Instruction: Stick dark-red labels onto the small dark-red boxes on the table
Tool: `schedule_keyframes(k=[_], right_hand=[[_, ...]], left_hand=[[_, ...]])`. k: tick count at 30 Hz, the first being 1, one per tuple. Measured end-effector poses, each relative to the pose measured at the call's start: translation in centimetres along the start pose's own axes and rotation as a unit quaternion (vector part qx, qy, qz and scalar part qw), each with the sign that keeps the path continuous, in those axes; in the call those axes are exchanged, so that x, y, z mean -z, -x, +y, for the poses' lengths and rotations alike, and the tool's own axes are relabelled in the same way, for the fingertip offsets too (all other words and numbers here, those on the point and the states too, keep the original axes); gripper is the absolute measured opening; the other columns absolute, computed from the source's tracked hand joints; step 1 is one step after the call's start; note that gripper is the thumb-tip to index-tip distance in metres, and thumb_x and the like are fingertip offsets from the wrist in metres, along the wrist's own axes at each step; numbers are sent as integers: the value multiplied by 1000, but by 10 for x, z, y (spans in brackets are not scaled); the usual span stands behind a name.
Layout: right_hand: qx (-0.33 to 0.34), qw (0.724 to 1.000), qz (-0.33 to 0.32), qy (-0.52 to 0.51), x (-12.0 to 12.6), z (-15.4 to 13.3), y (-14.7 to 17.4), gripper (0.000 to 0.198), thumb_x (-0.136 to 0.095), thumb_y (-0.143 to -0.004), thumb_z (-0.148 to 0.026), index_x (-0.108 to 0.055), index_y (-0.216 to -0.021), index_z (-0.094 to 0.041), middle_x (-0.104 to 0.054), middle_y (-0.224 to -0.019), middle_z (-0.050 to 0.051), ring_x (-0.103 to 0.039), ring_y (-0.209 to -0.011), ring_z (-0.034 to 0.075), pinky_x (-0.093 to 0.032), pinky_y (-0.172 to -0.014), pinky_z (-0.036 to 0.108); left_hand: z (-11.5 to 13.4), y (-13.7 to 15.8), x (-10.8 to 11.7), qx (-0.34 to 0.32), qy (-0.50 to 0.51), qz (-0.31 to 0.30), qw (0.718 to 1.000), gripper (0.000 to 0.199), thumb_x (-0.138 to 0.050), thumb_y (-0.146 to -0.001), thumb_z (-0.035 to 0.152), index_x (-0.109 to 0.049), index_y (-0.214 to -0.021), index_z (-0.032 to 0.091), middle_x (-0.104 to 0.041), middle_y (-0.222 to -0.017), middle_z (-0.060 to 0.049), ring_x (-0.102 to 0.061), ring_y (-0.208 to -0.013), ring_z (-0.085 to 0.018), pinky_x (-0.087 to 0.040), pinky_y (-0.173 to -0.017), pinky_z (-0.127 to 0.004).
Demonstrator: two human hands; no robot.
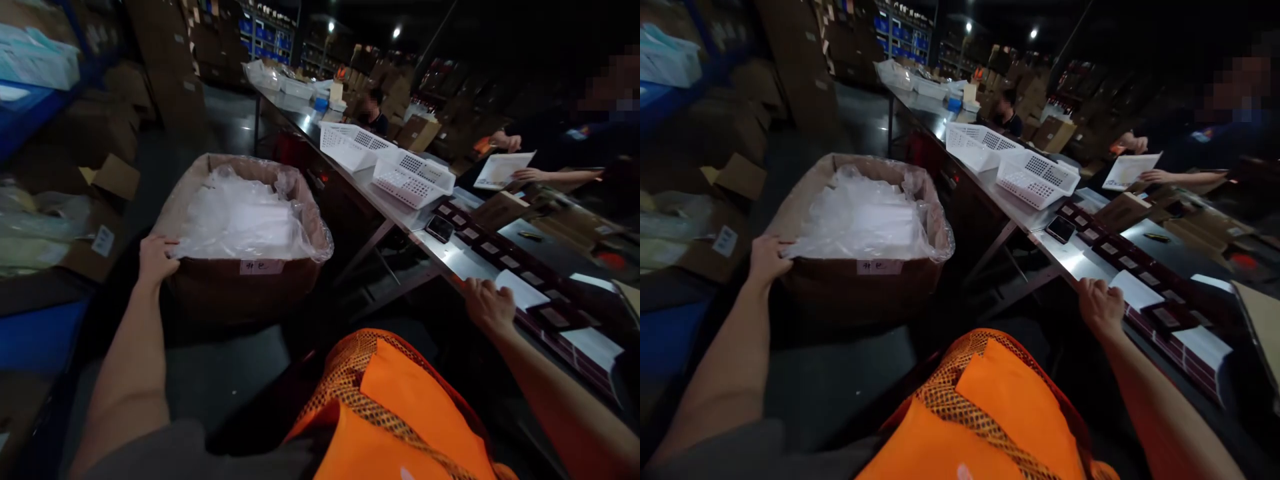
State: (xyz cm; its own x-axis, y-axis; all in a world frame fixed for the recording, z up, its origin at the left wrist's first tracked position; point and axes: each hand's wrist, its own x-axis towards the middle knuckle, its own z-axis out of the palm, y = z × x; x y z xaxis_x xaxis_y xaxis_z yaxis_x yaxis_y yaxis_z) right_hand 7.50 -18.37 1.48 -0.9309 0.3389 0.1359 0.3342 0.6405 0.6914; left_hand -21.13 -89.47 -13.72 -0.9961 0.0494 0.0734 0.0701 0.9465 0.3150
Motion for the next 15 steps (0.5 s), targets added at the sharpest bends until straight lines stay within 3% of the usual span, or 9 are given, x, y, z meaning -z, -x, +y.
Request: schedule_keyframes(k=[4, 9, 12, 15], right_hand=[[-5, 1000, -8, -9, 7, 0, 1, 11, -52, -98, -17, -63, -100, -15, -63, -92, 4, -61, -94, 19, -47, -81, 33], [-14, 999, -28, -18, 10, -3, 2, 13, -51, -100, -19, -63, -105, -15, -65, -100, 6, -61, -102, 20, -47, -89, 38], [-18, 999, -42, -18, 12, -6, 2, 17, -50, -100, -21, -62, -108, -12, -64, -103, 8, -60, -105, 22, -46, -93, 42], [-18, 998, -60, -20, 18, -8, 1, 19, -48, -102, -24, -63, -107, -13, -64, -102, 8, -60, -105, 21, -46, -94, 42]], left_hand=[[-4, 3, 0, -15, 37, 49, 998, 32, -50, -62, 9, -61, -92, 12, -64, -101, 8, -46, -118, -16, -29, -104, -25], [-3, 9, -9, -5, 63, 104, 993, 47, -47, -61, 15, -59, -106, 13, -59, -113, 7, -44, -117, -15, -33, -100, -24], [-3, 10, -23, 20, 65, 136, 988, 46, -44, -66, 15, -57, -110, 10, -58, -119, 4, -44, -119, -17, -34, -101, -27], [-3, 5, -32, 35, 61, 150, 986, 41, -38, -80, 13, -54, -117, 9, -57, -124, 1, -45, -120, -20, -37, -103, -33]])
